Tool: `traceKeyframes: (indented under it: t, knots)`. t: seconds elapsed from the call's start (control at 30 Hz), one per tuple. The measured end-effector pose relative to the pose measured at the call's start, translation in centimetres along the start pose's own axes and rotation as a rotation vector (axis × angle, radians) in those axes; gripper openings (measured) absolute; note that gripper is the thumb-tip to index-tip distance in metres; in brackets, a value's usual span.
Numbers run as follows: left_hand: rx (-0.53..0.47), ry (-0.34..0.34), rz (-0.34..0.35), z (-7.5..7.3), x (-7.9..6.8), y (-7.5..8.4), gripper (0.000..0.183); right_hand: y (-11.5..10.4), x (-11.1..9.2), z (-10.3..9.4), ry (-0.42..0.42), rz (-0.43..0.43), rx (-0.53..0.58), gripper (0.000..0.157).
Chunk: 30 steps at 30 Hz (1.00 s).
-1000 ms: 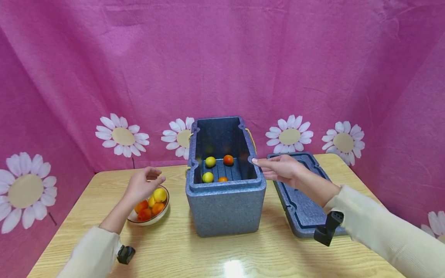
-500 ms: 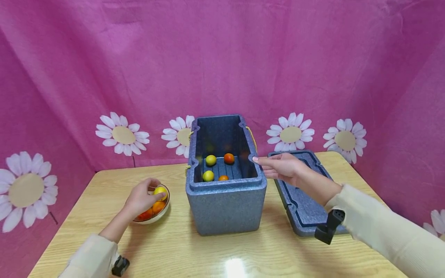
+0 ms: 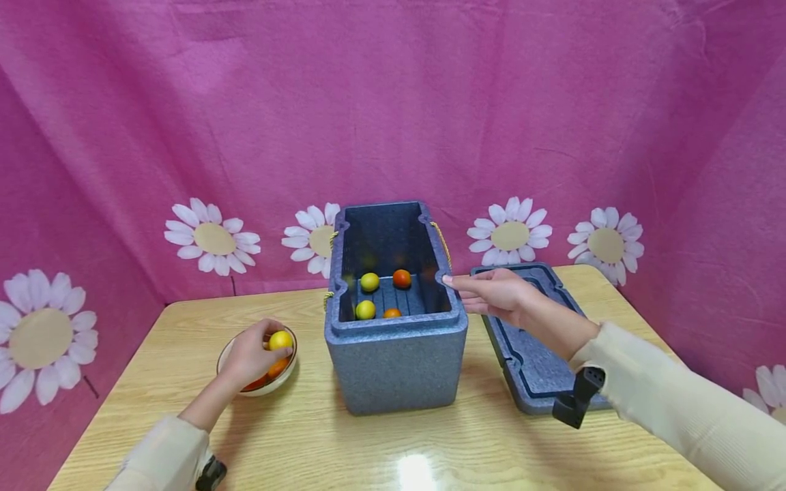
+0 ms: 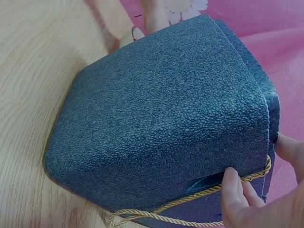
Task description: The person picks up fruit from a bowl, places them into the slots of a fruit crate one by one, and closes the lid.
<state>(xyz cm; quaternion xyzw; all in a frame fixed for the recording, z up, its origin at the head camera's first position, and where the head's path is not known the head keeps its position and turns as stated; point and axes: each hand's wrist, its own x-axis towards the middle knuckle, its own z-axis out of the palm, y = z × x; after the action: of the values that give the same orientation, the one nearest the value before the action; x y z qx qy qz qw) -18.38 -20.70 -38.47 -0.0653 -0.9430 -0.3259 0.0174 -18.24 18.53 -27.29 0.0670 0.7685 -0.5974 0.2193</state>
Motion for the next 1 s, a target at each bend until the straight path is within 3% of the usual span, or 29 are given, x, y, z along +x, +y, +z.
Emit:
traceKeyframes:
  t: [0.57,1.0]
  knots:
    - [-0.052,-0.005,-0.038,-1.2,-0.5,0.6,0.041,0.2,0.3,0.0,0.015,-0.009,-0.013,0.076]
    - [-0.061,0.019,-0.012,-2.0,-0.1,1.4,0.043,0.2,0.2,-0.1,0.0,-0.012,0.0,0.081]
